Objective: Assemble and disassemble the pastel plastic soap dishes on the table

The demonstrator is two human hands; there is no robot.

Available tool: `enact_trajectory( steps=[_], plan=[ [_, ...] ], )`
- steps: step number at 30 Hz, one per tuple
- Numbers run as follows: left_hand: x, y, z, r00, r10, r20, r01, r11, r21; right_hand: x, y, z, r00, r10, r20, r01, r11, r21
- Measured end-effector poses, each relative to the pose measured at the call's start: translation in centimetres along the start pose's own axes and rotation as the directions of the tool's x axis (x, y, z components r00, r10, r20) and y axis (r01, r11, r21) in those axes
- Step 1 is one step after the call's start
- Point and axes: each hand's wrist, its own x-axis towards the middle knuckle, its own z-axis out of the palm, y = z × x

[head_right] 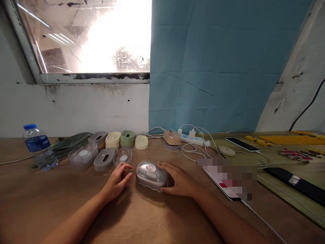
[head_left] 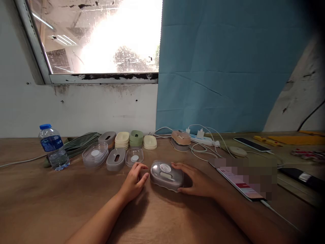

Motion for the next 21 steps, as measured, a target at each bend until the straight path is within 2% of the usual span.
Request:
enact_trajectory(
  steps=[2, 4, 6, 9, 12, 14, 18, 21],
  plan=[
    [0.0, 0.0, -0.3, 1.000, 0.016, -0.019, -0.015, 0.999, 0.035, 0.1, 0.8, -0.1, 0.988, 0.125, -0.095, -0.133, 0.988, -0.079],
    [0.0, 0.0, -0.5, 0.999, 0.016, -0.050, -0.013, 0.998, 0.056, 0.2, 1.5, -0.1, 0.953, 0.228, -0.199, -0.256, 0.958, -0.130],
    [0.1, -0.1, -0.6, 0.997, 0.007, -0.082, -0.001, 0.998, 0.064, 0.3, 2.0, 0.2, 0.920, 0.268, -0.287, -0.316, 0.939, -0.138],
    [0.1, -0.1, -0.7, 0.994, -0.014, -0.113, 0.021, 0.998, 0.063, 0.4, 2.1, 0.9, 0.914, 0.178, -0.365, -0.247, 0.958, -0.149],
    [0.1, -0.1, -0.7, 0.992, -0.023, -0.124, 0.030, 0.998, 0.059, 0.6, 1.8, 1.7, 0.944, 0.014, -0.330, -0.095, 0.969, -0.229],
    [0.1, -0.1, -0.7, 0.992, -0.025, -0.127, 0.032, 0.998, 0.055, 0.5, 1.8, 2.3, 0.954, -0.045, -0.297, -0.040, 0.961, -0.273],
    [0.1, -0.2, -0.7, 0.988, -0.016, -0.151, 0.026, 0.998, 0.060, 0.5, 2.2, 2.9, 0.954, -0.086, -0.287, -0.012, 0.947, -0.321],
    [0.2, -0.2, -0.8, 0.988, -0.007, -0.154, 0.017, 0.998, 0.068, 1.1, 2.7, 3.1, 0.954, -0.065, -0.292, -0.044, 0.934, -0.354]
  ],
)
